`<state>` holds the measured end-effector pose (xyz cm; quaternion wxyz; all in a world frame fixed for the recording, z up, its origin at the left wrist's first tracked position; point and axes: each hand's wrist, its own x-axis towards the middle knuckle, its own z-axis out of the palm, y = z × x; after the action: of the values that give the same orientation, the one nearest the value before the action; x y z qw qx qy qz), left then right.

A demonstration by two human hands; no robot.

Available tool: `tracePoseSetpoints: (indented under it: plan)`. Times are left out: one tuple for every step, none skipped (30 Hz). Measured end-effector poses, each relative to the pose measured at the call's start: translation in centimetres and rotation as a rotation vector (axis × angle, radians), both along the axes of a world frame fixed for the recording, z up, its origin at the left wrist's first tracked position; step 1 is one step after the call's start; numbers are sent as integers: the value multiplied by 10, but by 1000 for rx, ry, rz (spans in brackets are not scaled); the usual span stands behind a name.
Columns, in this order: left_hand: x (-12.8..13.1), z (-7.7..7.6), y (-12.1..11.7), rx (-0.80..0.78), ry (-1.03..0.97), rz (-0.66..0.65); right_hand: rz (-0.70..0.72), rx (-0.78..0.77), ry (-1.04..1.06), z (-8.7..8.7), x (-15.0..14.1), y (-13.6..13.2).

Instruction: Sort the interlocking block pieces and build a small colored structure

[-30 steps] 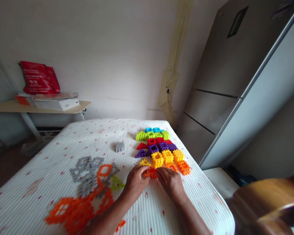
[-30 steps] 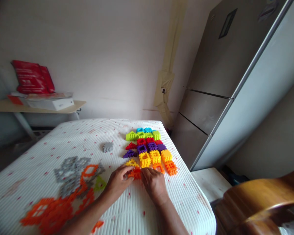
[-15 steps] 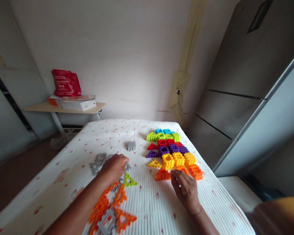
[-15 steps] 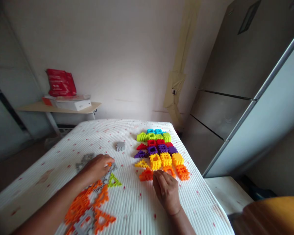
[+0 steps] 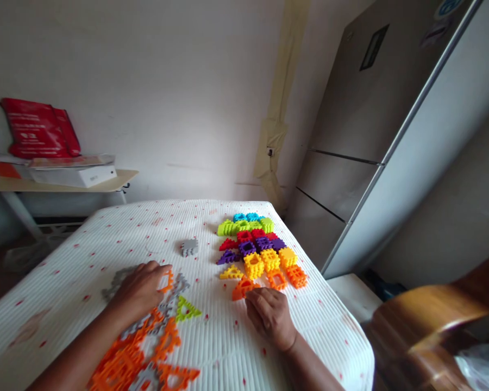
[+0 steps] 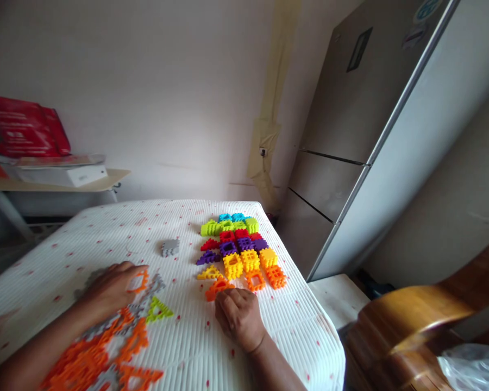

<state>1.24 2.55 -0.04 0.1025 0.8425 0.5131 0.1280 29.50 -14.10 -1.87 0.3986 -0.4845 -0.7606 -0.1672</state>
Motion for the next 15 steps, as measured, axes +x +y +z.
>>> tracePoseSetpoints:
  plan:
    - [0, 4, -2, 25, -40, 11, -5, 0, 0, 0, 0, 0]
    - [0, 8, -5, 29, -120, 27, -7, -1, 3, 1, 0, 0]
    - [2, 12, -11, 0, -242, 42, -7, 0, 9, 1, 0, 0]
    - [5, 16, -19, -67, -400, 49, -4, 1, 16, 1, 1, 0]
    - [9, 20, -29, -173, -579, 57, 1, 4, 25, 2, 1, 0]
    - [14, 24, -40, -304, -763, 47, 8, 6, 34, 2, 2, 0]
    - [20, 26, -52, -434, -935, 33, 13, 10, 45, 3, 2, 0]
    - [27, 28, -64, -540, -1090, 29, 20, 11, 58, 4, 2, -1]
    - [34, 28, -75, -619, -1237, 31, 26, 11, 77, 6, 1, -2]
    - [40, 26, -85, -702, -1365, 36, 35, 10, 102, 8, 0, -3]
    - [46, 24, -93, -791, -1468, 30, 49, 6, 132, 11, -3, -4]
    - [52, 19, -99, -870, -1547, 28, 66, 1, 163, 14, -6, -6]
    - [56, 14, -103, -931, -1612, 38, 83, -4, 191, 17, -10, -7]
    - [60, 8, -106, -970, -1666, 54, 100, -12, 213, 20, -14, -9]
    - [62, 2, -108, -993, -1704, 71, 116, -22, 227, 22, -20, -11]
